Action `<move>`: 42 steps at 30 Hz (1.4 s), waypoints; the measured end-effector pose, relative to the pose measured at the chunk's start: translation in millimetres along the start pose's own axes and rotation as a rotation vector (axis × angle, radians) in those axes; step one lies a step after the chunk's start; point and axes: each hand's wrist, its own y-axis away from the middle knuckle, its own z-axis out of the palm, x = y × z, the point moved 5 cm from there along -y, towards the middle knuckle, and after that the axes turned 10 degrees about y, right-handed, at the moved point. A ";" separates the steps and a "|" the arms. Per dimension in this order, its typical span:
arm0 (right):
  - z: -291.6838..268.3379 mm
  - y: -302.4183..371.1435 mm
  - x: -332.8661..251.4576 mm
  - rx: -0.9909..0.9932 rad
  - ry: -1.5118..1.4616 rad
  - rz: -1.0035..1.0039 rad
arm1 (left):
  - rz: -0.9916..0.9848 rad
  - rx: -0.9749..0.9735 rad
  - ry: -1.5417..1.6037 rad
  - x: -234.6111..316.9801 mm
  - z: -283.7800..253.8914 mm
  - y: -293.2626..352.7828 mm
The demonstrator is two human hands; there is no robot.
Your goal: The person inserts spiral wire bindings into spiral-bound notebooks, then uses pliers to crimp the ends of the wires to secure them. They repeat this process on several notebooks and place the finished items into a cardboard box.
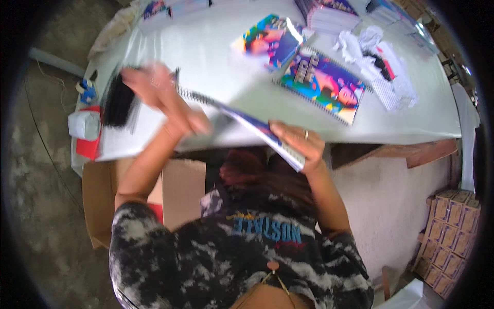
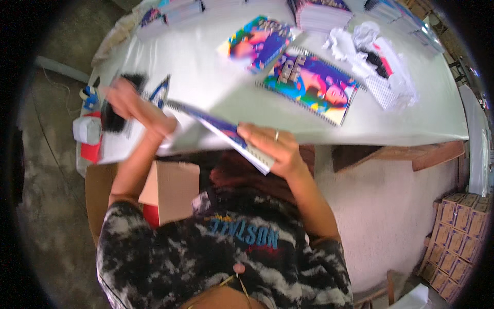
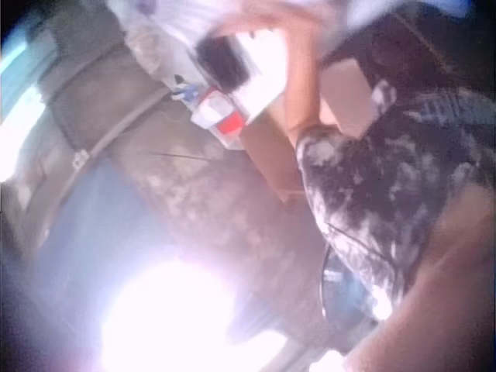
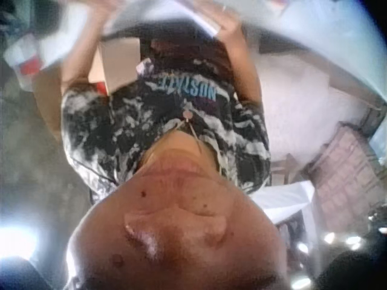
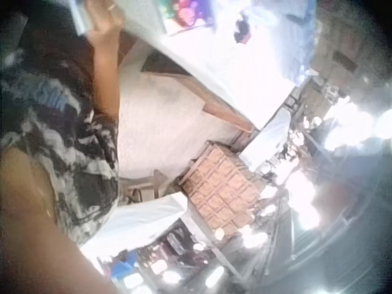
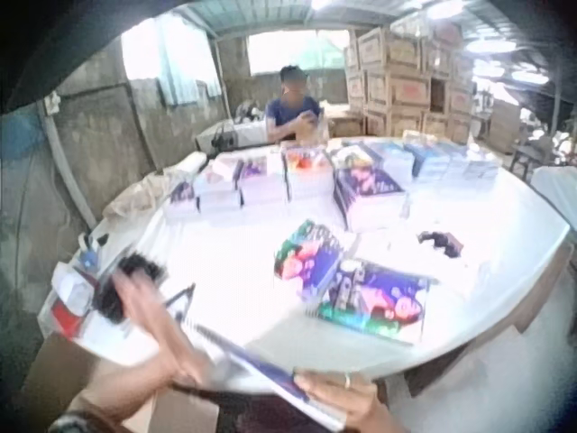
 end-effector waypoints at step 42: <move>8.4 1.3 4.5 0.006 -0.007 0.107 | 0.058 -0.211 0.264 26.4 32.2 3.2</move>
